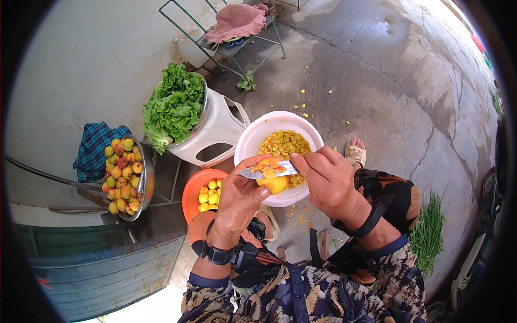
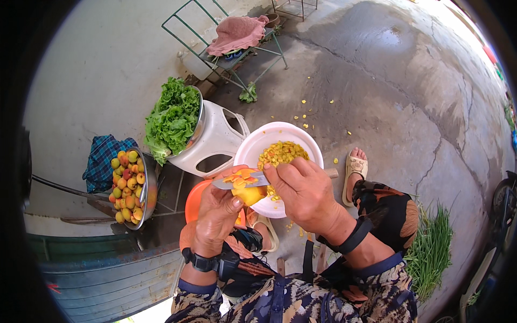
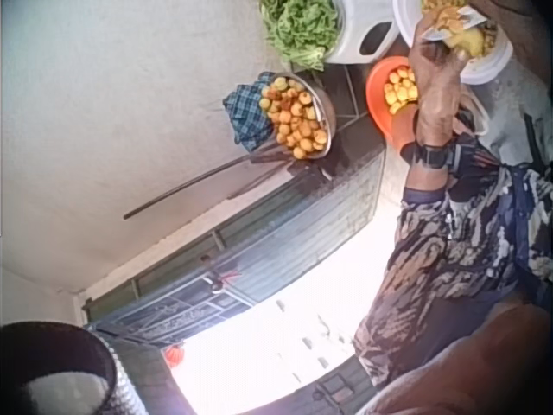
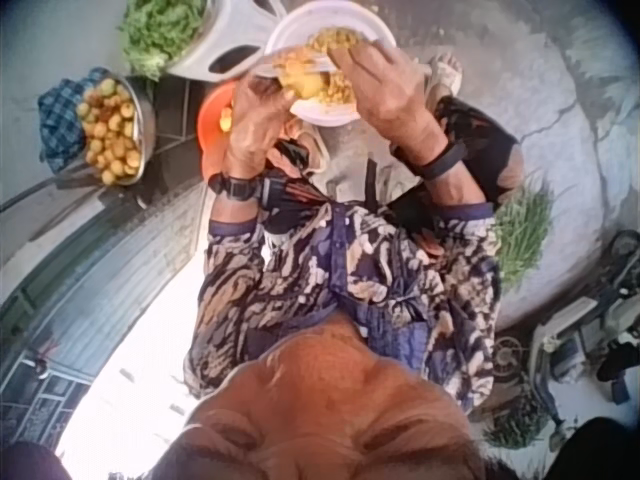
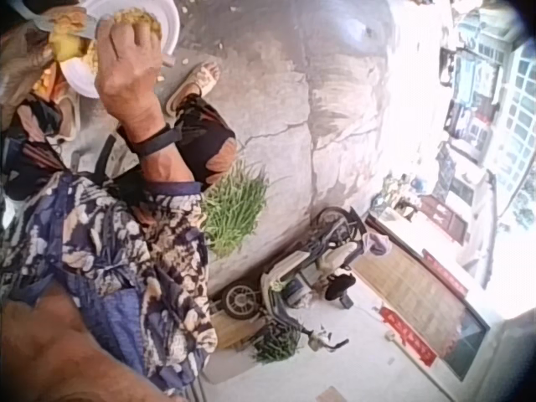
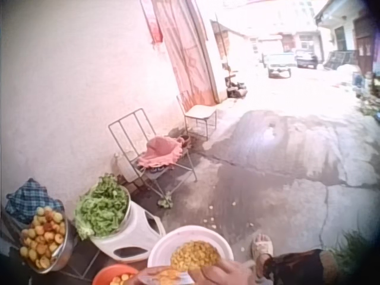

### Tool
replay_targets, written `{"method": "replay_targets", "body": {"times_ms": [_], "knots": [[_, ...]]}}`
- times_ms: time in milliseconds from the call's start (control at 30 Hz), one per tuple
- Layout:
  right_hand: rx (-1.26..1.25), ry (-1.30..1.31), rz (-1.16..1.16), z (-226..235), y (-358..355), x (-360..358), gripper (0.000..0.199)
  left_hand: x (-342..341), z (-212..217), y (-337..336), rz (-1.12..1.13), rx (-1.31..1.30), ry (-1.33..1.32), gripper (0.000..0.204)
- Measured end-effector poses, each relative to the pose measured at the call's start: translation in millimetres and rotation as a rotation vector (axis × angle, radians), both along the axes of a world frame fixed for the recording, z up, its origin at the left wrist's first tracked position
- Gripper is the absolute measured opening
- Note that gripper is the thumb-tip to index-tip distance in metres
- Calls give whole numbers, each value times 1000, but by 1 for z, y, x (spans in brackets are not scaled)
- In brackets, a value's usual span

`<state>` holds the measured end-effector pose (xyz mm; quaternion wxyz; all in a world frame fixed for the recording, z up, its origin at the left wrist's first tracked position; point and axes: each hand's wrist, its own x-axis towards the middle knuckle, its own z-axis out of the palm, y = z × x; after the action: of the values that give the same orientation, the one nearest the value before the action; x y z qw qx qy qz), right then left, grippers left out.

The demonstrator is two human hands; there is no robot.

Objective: Peel a fruit using a small knife and discard the skin into a bowl.

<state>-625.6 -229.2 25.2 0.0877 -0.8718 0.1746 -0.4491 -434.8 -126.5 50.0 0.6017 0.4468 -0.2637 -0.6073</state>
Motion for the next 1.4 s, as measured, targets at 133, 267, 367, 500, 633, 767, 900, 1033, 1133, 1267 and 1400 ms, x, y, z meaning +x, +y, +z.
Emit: {"method": "replay_targets", "body": {"times_ms": [133, 267, 367, 500, 633, 767, 900, 1033, 1133, 1267, 1400], "knots": [[54, -17, -48, -1, -7, -5, 47, 6, -4, 1, -46, -3, 36, 64], [33, -28, 49, 5, 3, -4, 50, -1, -3, -4, -28, -61, 3, 63], [21, -10, 89, 4, 6, 2, 53, 4, -11, -1, -33, -110, -91, 62], [46, 4, 27, 1, 1, -3, 49, 3, -4, -3, -22, -75, -78, 63], [194, 81, -138, -3, -6, -8, 39, 8, -7, -2, -87, -183, -91, 65], [157, -61, -92, 0, -3, -3, 44, -3, 3, -4, 51, -110, 127, 63], [-28, -69, -10, 2, 8, 3, 53, 1, -4, -9, 68, -76, 307, 54], [-111, -60, 11, 1, 10, 6, 57, 2, -13, -13, 65, 18, 239, 57], [-93, -49, -1, 2, 8, 5, 56, 0, -17, -11, 19, -49, 210, 61], [-77, -32, -14, 1, 8, 3, 56, -7, -17, -13, 28, -80, 289, 54], [-70, -6, -46, 0, 7, 0, 56, -9, -11, -14, 43, -54, 292, 55]]}}
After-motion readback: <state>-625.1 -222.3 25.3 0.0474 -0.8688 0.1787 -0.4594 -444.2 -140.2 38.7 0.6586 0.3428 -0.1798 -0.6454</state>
